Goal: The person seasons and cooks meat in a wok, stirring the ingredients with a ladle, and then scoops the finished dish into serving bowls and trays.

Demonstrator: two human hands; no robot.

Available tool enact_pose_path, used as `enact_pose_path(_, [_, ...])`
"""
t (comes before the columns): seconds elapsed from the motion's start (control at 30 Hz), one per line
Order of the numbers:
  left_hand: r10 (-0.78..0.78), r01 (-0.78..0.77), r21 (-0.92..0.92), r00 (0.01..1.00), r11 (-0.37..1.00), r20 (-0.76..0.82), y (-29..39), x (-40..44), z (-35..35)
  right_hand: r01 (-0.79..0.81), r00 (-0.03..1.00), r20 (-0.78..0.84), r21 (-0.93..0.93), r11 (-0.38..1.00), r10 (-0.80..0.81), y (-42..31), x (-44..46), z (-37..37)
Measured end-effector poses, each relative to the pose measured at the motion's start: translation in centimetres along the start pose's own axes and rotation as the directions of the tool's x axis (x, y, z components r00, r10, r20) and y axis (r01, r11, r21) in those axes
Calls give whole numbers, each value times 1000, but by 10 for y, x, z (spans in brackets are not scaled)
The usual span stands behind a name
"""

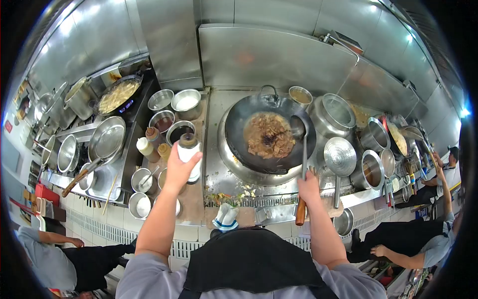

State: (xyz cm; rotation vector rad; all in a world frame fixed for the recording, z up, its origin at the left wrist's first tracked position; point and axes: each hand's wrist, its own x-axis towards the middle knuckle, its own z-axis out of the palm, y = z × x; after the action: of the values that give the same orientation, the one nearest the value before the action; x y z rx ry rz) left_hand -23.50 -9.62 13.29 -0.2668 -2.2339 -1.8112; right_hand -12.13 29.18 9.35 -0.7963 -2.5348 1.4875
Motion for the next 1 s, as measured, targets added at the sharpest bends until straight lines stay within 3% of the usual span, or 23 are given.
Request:
enact_pose_path(0.07, [-4, 6, 36, 999, 999, -51, -4, -5, -24, -17, 996, 88, 71, 997, 11, 10, 9, 9])
enact_pose_path(0.13, [0, 11, 75, 990, 997, -141, -10, -2, -46, -230, 926, 362, 311, 922, 108, 3, 16, 4])
enact_pose_path(0.17, [3, 15, 93, 980, 996, -197, -13, 0, -58, -249, 918, 388, 393, 885, 86, -3, 21, -3])
enact_pose_path(0.2, [27, 1, 119, 971, 993, -236, -14, 6, -70, -214, 928, 366, 370, 904, 69, -10, 26, -6])
enact_pose_path(0.27, [62, -21, 142, 953, 990, -298, -18, 17, -96, -40, 990, 143, 209, 977, 10, -14, 41, 0])
enact_pose_path(0.33, [84, -47, 124, 944, 991, -320, -33, 34, -120, 73, 997, 25, 47, 996, -74, -12, 66, 8])
enact_pose_path(0.4, [102, -36, 187, 929, 982, -356, -53, 51, -141, 151, 988, 42, -60, 987, -148, 0, 91, 17])
enact_pose_path(0.47, [156, 4, 362, 898, 932, -412, -76, 64, -167, -180, 946, 311, 267, 947, 93, -15, 84, 36])
enact_pose_path(0.53, [219, 11, 518, 898, 855, -381, -67, 70, -177, -303, 887, 448, 378, 875, 113, -43, 50, 36])
enact_pose_path(0.6, [168, 41, 487, 911, 872, -377, -65, 74, -180, -446, 806, 579, 455, 771, 124, -43, 29, 16])
enact_pose_path(0.7, [166, 19, 483, 926, 875, -338, -94, 77, -182, -360, 836, 527, 312, 879, 155, -37, 5, -20])
enact_pose_path(0.77, [132, 40, 450, 930, 892, -343, -110, 73, -178, -211, 900, 395, 21, 977, 185, -43, -6, -32])
enact_pose_path(0.83, [141, 33, 470, 933, 882, -330, -124, 64, -173, -9, 961, 269, -202, 979, 64, -34, 5, -17])
enact_pose_path(0.87, [159, 27, 491, 930, 871, -332, -133, 63, -168, 255, 957, 215, -300, 919, -195, 34, 51, -8])
enact_pose_path(0.9, [93, 63, 411, 933, 910, -349, -154, 63, -167, 114, 987, 141, -273, 955, -78, -6, 28, 16])
enact_pose_path(0.97, [-4, 153, 345, 918, 926, -397, -175, 61, -161, 46, 984, 174, -106, 993, -27, -30, 17, 37])
enact_pose_path(1.0, [-25, 196, 371, 908, 907, -418, -178, 57, -157, -7, 987, 153, -234, 972, 44, -60, -4, 40])
